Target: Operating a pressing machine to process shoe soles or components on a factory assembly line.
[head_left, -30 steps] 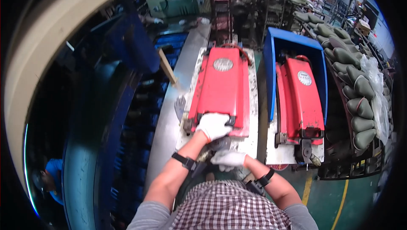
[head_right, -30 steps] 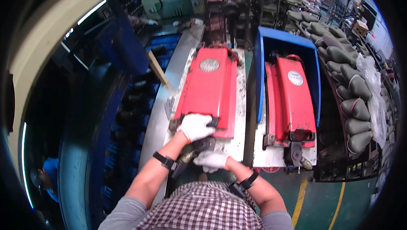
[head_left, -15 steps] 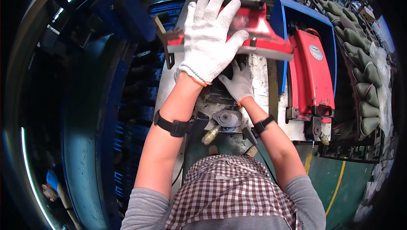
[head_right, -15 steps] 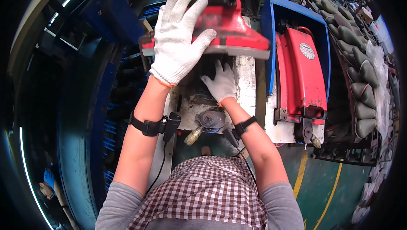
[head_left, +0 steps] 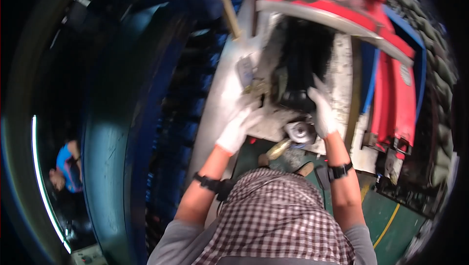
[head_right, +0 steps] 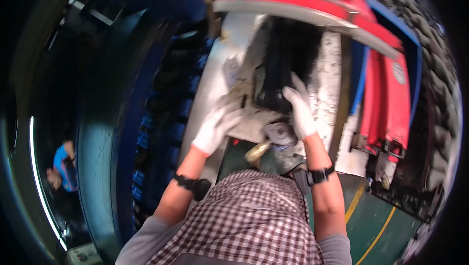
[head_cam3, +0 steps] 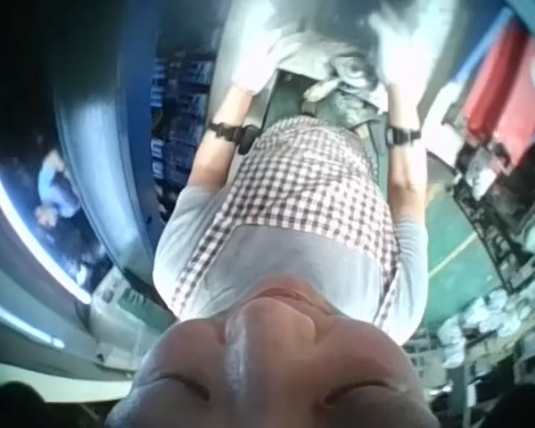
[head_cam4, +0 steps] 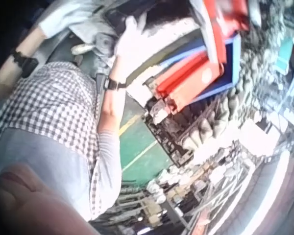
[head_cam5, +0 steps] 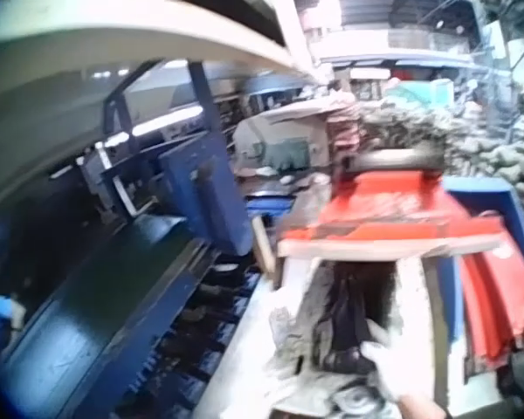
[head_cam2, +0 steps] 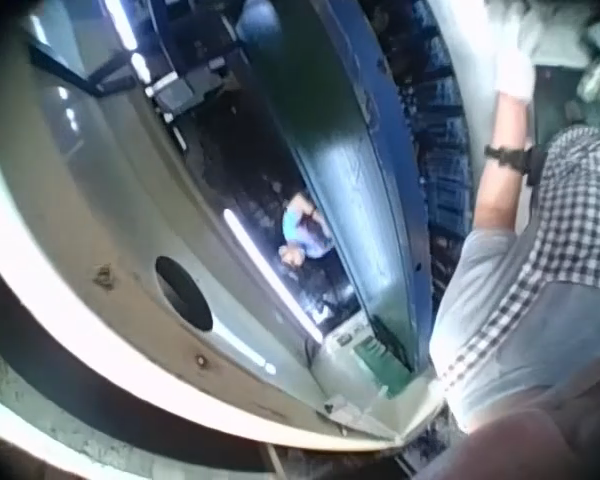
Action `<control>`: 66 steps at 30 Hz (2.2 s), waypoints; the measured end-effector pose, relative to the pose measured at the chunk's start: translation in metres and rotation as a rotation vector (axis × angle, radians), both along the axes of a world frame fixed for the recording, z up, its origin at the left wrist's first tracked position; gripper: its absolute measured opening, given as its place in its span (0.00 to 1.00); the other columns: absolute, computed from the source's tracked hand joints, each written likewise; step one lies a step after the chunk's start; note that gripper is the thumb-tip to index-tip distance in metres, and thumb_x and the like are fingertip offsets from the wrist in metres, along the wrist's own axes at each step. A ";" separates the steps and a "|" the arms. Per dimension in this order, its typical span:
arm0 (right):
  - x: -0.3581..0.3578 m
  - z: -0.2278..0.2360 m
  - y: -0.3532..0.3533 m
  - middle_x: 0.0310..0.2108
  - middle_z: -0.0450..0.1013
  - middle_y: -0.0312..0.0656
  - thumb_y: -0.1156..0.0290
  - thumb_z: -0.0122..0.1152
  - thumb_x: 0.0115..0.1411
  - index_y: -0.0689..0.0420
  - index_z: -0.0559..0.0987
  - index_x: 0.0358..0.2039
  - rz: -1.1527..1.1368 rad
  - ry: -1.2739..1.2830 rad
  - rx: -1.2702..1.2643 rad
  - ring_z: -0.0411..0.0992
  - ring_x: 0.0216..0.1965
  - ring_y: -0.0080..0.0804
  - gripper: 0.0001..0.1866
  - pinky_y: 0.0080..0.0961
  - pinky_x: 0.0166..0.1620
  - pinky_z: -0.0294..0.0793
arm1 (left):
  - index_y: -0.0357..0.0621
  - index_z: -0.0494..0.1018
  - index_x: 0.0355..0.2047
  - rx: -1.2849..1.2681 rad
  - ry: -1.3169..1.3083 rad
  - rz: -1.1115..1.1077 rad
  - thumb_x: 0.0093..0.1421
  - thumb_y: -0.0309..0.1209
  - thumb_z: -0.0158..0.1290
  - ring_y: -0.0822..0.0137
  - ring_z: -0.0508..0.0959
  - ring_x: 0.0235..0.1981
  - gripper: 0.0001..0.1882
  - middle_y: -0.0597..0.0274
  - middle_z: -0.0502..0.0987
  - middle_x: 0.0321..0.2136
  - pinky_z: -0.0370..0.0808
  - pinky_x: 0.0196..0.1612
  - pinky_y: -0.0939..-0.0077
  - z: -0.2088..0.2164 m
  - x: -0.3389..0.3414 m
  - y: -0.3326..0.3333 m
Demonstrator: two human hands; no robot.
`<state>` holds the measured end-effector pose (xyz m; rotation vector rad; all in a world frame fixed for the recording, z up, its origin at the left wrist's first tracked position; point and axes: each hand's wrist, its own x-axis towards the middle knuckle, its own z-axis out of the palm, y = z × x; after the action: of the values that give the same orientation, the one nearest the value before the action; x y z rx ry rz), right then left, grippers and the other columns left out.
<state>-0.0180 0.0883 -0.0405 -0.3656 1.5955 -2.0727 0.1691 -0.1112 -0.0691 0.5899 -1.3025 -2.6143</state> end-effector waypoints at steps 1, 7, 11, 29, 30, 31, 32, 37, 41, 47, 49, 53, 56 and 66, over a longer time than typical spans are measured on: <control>0.024 0.014 -0.003 0.63 0.72 0.46 0.62 0.60 0.66 0.64 0.59 0.73 0.083 -0.084 -0.065 0.70 0.62 0.33 0.40 0.30 0.68 0.64 | 0.42 0.53 0.74 -0.320 0.138 -0.234 0.76 0.40 0.45 0.56 0.68 0.68 0.31 0.47 0.64 0.69 0.66 0.71 0.52 -0.027 0.005 -0.005; 0.083 -0.001 -0.016 0.74 0.58 0.48 0.63 0.62 0.64 0.57 0.65 0.72 0.486 0.200 0.237 0.54 0.76 0.46 0.37 0.39 0.76 0.51 | 0.41 0.64 0.68 0.373 0.146 0.205 0.63 0.59 0.56 0.54 0.78 0.59 0.43 0.49 0.74 0.62 0.75 0.65 0.55 -0.022 0.016 0.014; 0.072 -0.008 -0.012 0.67 0.66 0.56 0.70 0.63 0.64 0.58 0.75 0.62 0.212 0.888 0.516 0.60 0.71 0.56 0.25 0.46 0.73 0.56 | 0.42 0.69 0.64 0.421 0.032 0.444 0.63 0.41 0.53 0.55 0.79 0.57 0.30 0.52 0.78 0.57 0.76 0.64 0.56 -0.041 0.071 -0.016; 0.070 -0.036 0.005 0.38 0.79 0.47 0.72 0.64 0.61 0.56 0.85 0.44 -0.053 1.110 1.046 0.77 0.42 0.49 0.10 0.41 0.49 0.75 | 0.57 0.75 0.55 0.130 -0.657 0.967 0.61 0.64 0.55 0.51 0.78 0.53 0.32 0.60 0.79 0.51 0.64 0.66 0.36 -0.252 0.181 -0.309; 0.071 -0.037 0.004 0.37 0.79 0.47 0.72 0.63 0.61 0.56 0.85 0.43 -0.059 1.106 1.052 0.77 0.42 0.48 0.10 0.40 0.49 0.75 | 0.57 0.75 0.55 0.132 -0.666 0.968 0.61 0.64 0.55 0.51 0.78 0.53 0.32 0.60 0.79 0.51 0.64 0.66 0.36 -0.252 0.186 -0.304; 0.070 -0.037 0.005 0.36 0.79 0.47 0.73 0.63 0.61 0.56 0.85 0.42 -0.050 1.119 1.049 0.77 0.41 0.47 0.09 0.40 0.48 0.75 | 0.57 0.74 0.57 0.048 -0.713 0.973 0.61 0.64 0.55 0.50 0.77 0.55 0.33 0.59 0.77 0.54 0.62 0.67 0.36 -0.251 0.194 -0.298; 0.070 -0.037 0.004 0.36 0.79 0.47 0.73 0.63 0.61 0.56 0.85 0.42 -0.047 1.114 1.045 0.77 0.41 0.47 0.09 0.40 0.48 0.75 | 0.56 0.73 0.59 -0.040 -0.756 0.974 0.62 0.64 0.54 0.49 0.75 0.58 0.34 0.58 0.76 0.57 0.61 0.68 0.36 -0.249 0.198 -0.291; 0.071 -0.037 0.006 0.36 0.79 0.46 0.73 0.63 0.61 0.56 0.85 0.41 -0.039 1.105 1.097 0.76 0.41 0.47 0.09 0.40 0.48 0.75 | 0.40 0.70 0.60 -0.282 -0.858 1.351 0.64 0.56 0.59 0.58 0.75 0.58 0.36 0.47 0.75 0.58 0.71 0.61 0.59 -0.237 0.245 -0.239; 0.069 -0.044 0.009 0.36 0.78 0.48 0.73 0.61 0.63 0.58 0.84 0.40 -0.038 1.129 1.115 0.76 0.40 0.49 0.07 0.40 0.46 0.74 | 0.46 0.74 0.58 0.080 -0.891 1.526 0.61 0.57 0.61 0.56 0.74 0.62 0.34 0.55 0.77 0.59 0.69 0.63 0.51 -0.223 0.272 -0.231; 0.068 -0.047 0.012 0.35 0.77 0.49 0.74 0.59 0.65 0.61 0.83 0.40 0.029 1.086 1.137 0.76 0.38 0.50 0.07 0.39 0.45 0.75 | 0.68 0.78 0.55 0.394 -0.876 1.244 0.61 0.68 0.50 0.59 0.66 0.69 0.31 0.71 0.74 0.64 0.51 0.70 0.36 -0.227 0.317 -0.299; 0.068 -0.048 0.011 0.35 0.77 0.49 0.75 0.59 0.65 0.61 0.83 0.40 0.028 1.078 1.130 0.76 0.37 0.50 0.07 0.39 0.45 0.75 | 0.65 0.79 0.55 0.340 -0.951 1.298 0.60 0.62 0.53 0.55 0.70 0.65 0.28 0.68 0.77 0.61 0.60 0.67 0.38 -0.222 0.308 -0.294; 0.066 -0.042 0.005 0.32 0.77 0.46 0.71 0.62 0.62 0.56 0.83 0.35 0.001 1.088 1.080 0.76 0.35 0.47 0.05 0.40 0.40 0.74 | 0.56 0.77 0.57 0.344 -0.625 1.115 0.56 0.55 0.55 0.53 0.80 0.55 0.31 0.62 0.80 0.55 0.78 0.52 0.49 -0.215 0.348 -0.267; 0.068 -0.035 0.004 0.34 0.79 0.45 0.71 0.62 0.63 0.55 0.85 0.40 -0.002 1.091 1.064 0.77 0.37 0.45 0.07 0.40 0.42 0.75 | 0.47 0.75 0.59 0.550 0.016 0.877 0.55 0.47 0.57 0.54 0.78 0.56 0.33 0.57 0.79 0.57 0.73 0.59 0.45 -0.199 0.372 -0.210; 0.076 -0.017 -0.006 0.53 0.78 0.47 0.67 0.65 0.59 0.58 0.80 0.55 0.446 0.933 0.599 0.78 0.47 0.47 0.23 0.39 0.53 0.76 | 0.43 0.51 0.76 0.478 0.128 0.325 0.49 0.42 0.66 0.34 0.70 0.63 0.57 0.41 0.64 0.68 0.66 0.67 0.35 -0.059 0.180 -0.039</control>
<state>0.0576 0.0825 -0.0576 -1.4338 2.2440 -1.0161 0.3495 -0.1504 -0.1280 0.6222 -0.4866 -2.6262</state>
